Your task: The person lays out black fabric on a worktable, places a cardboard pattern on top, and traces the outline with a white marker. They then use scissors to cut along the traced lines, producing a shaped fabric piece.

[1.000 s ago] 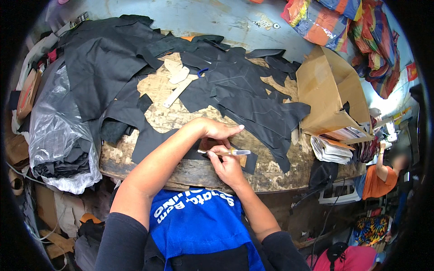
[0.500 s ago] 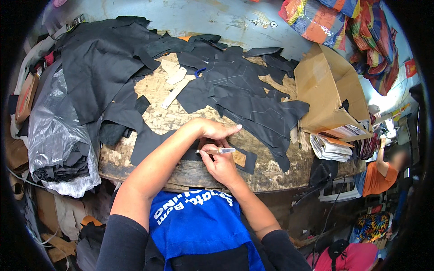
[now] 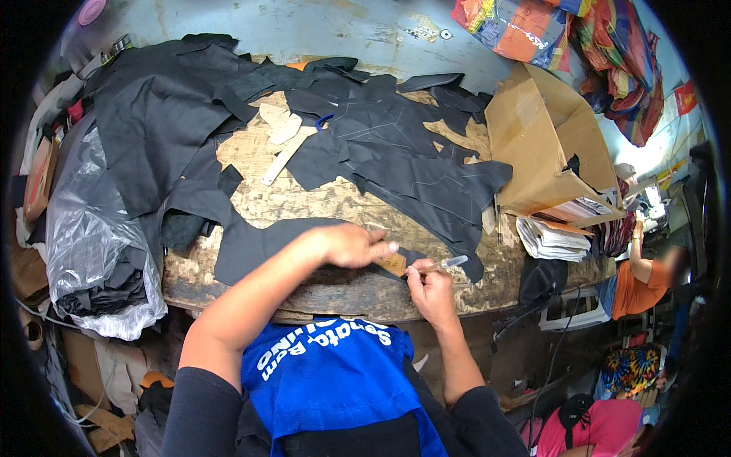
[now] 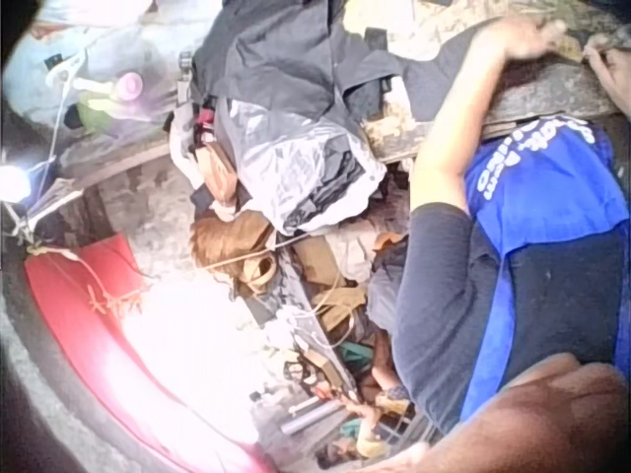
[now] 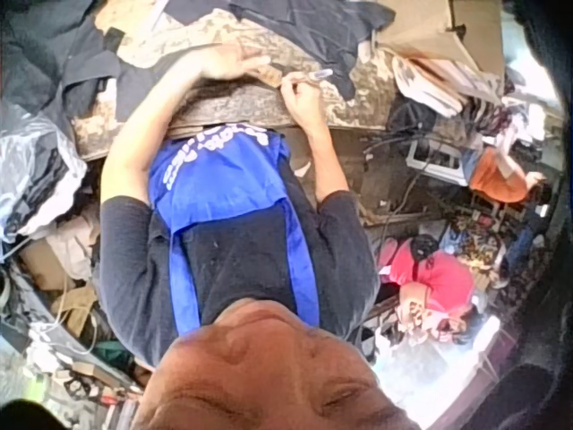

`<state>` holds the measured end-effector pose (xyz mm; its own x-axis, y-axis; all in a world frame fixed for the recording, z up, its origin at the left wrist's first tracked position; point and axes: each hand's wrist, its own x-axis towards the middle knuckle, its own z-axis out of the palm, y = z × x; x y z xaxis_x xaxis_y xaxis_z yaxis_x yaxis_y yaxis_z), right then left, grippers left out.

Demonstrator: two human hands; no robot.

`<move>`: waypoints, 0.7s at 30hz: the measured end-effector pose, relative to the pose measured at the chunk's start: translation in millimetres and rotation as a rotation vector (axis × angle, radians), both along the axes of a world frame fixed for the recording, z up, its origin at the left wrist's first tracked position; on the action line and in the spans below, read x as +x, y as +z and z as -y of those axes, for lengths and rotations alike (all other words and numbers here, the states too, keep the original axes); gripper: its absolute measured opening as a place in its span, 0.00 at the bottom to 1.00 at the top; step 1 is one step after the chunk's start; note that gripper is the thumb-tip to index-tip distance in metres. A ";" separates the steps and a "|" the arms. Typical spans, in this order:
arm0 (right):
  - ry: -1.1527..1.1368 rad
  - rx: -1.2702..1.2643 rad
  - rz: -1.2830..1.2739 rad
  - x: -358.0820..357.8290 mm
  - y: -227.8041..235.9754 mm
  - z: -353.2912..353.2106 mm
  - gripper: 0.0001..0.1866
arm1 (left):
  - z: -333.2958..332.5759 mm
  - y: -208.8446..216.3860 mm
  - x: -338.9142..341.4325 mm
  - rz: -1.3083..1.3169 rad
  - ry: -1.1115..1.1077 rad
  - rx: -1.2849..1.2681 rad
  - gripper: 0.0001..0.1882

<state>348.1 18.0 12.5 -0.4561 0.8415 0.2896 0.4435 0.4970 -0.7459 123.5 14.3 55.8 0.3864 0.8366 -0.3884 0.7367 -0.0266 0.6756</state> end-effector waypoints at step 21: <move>0.009 0.020 0.071 -6.8 5.6 -24.1 0.08 | 80.5 -53.3 46.3 -0.223 0.131 0.517 0.34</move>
<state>341.3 42.0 18.0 -0.4840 0.8314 0.2729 0.4902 0.5160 -0.7025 169.9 -66.2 2.6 0.2223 0.9747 0.0233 0.8794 -0.2108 0.4268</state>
